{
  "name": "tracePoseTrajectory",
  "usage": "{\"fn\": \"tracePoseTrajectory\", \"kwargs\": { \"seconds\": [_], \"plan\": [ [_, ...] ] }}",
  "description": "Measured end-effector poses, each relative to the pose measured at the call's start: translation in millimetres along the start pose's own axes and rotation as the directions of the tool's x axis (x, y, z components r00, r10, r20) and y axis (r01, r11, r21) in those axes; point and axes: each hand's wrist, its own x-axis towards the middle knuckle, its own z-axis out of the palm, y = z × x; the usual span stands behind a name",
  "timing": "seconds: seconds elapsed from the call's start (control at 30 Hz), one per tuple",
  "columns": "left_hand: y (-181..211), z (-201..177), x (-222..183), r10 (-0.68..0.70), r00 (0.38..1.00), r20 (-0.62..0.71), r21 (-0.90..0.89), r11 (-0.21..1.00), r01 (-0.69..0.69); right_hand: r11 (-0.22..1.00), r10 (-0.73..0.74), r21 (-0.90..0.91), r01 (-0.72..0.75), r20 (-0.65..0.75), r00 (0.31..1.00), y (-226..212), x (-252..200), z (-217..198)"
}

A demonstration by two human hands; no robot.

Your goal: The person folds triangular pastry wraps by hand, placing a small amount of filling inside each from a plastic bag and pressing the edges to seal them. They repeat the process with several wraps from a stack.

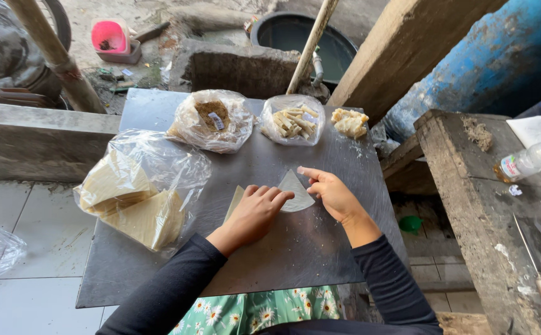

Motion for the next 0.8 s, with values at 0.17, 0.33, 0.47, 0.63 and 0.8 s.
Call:
{"fn": "tracePoseTrajectory", "kwargs": {
  "seconds": [0.17,0.33,0.47,0.63,0.8],
  "plan": [
    [0.3,3.4,0.3,-0.020,1.000,0.015,-0.042,0.999,0.021,0.986,0.086,0.135,-0.097,0.090,0.992,-5.3,-5.3,-7.5],
    [-3.9,4.7,-0.2,0.012,0.999,0.048,-0.041,0.999,-0.010,0.992,0.081,0.092,-0.092,0.112,0.990,-8.6,-1.4,-0.7],
    [-5.1,6.9,-1.0,0.016,0.998,0.052,-0.019,1.000,-0.015,0.995,0.096,-0.028,-0.094,0.077,0.992,-5.0,7.1,8.5],
    [-6.6,11.0,-2.0,0.022,0.999,0.032,0.003,1.000,-0.022,0.950,0.023,-0.311,-0.007,0.047,0.999,1.6,10.6,17.2],
    [-8.2,15.0,-2.5,0.020,1.000,0.014,0.006,1.000,-0.020,0.879,-0.002,-0.476,0.023,0.044,0.999,6.8,6.5,23.1]
  ]
}}
